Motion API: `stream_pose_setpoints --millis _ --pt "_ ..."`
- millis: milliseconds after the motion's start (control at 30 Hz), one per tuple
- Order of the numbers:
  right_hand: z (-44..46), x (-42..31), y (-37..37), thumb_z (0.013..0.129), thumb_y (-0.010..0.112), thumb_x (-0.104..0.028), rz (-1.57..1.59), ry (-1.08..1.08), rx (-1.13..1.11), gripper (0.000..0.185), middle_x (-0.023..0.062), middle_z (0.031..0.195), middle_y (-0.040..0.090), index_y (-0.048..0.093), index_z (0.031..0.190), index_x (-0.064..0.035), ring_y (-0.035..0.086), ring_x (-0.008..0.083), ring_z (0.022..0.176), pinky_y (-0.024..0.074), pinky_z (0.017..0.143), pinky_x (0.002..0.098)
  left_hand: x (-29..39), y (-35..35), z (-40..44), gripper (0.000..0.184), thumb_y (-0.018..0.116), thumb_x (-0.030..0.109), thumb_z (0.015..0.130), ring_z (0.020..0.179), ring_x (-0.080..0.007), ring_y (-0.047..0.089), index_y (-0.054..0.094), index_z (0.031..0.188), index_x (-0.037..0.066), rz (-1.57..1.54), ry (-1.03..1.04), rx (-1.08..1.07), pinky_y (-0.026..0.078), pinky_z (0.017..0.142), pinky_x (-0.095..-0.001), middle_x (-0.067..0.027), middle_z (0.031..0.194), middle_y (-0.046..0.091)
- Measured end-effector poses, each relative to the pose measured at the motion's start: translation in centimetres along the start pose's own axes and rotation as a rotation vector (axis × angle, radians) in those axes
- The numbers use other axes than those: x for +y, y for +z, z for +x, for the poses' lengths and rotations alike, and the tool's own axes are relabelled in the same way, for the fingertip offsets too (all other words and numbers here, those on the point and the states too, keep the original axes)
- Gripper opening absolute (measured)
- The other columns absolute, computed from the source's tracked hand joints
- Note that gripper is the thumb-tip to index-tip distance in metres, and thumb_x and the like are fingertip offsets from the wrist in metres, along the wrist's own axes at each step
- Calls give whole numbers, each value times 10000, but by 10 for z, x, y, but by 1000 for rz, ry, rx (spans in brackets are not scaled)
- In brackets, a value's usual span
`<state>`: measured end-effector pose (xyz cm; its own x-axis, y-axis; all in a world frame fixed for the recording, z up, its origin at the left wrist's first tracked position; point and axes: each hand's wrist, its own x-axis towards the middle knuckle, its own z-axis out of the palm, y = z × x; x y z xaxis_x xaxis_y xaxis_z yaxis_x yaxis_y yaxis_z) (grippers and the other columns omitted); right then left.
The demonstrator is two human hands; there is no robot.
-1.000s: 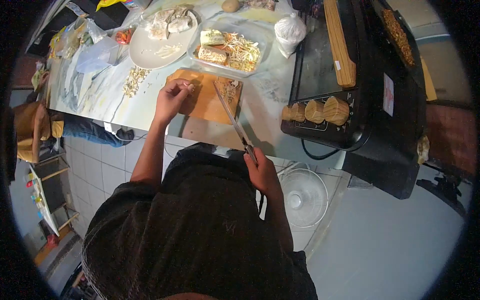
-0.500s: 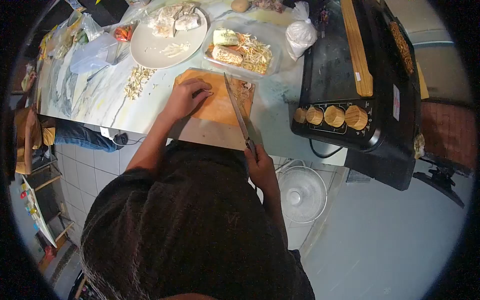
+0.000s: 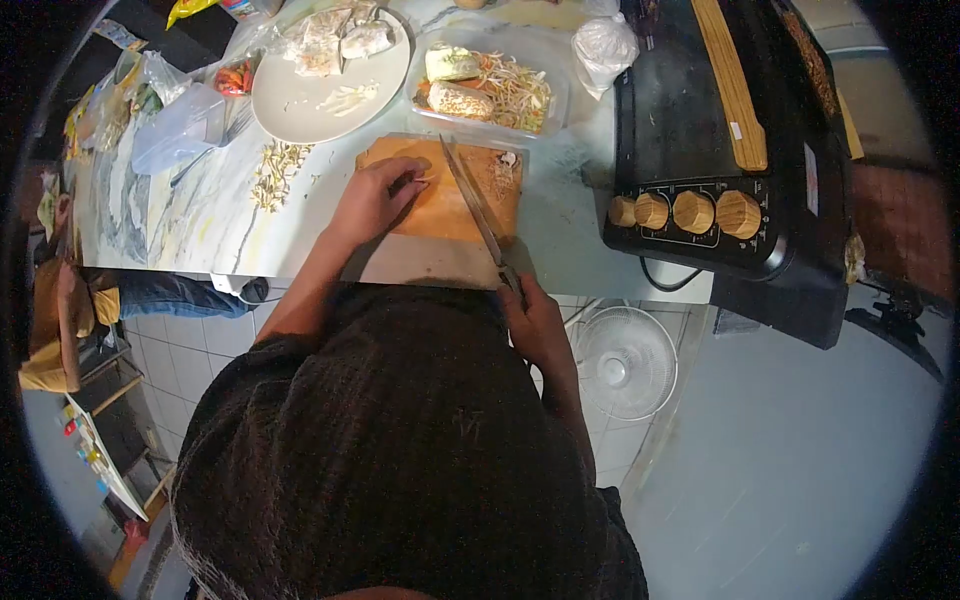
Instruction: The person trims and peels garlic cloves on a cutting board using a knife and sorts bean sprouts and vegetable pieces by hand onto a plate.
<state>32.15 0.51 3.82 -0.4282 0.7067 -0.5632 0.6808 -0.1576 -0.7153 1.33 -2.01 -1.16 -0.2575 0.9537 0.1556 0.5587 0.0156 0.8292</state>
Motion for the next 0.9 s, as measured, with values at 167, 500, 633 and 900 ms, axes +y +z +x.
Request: stream_pose_setpoints --millis 167,500,633,900 --pt "-3 -7 4 1032 571 -312 36 -5 19 403 215 1084 717 588 1281 4 684 266 994 506 893 377 6 -7 -3 317 761 71 856 782 -297 636 657 1151 17 -121 -29 -51 538 742 -390 -146 1054 622" --pt "2 -22 9 1052 522 -359 -116 45 72 370 255 905 692 614 1156 -16 692 395 843 509 749 429 -2 0 4 153 733 76 881 833 -313 627 668 1001 7 -13 16 11 532 746 -397 -141 977 606" --pt "3 -26 10 1058 507 -349 -150 24 74 356 258 920 697 615 1159 -26 687 450 900 516 756 457 -6 2 6 101 706 86 906 912 -367 645 682 968 11 48 84 41 539 779 -429 -161 998 632" --pt "-1 -29 15 1063 496 -347 -131 42 72 345 265 911 695 616 1158 -38 683 467 911 518 761 486 -5 2 7 123 710 78 900 950 -364 638 687 977 -15 39 38 12 528 835 -430 -169 1015 642"
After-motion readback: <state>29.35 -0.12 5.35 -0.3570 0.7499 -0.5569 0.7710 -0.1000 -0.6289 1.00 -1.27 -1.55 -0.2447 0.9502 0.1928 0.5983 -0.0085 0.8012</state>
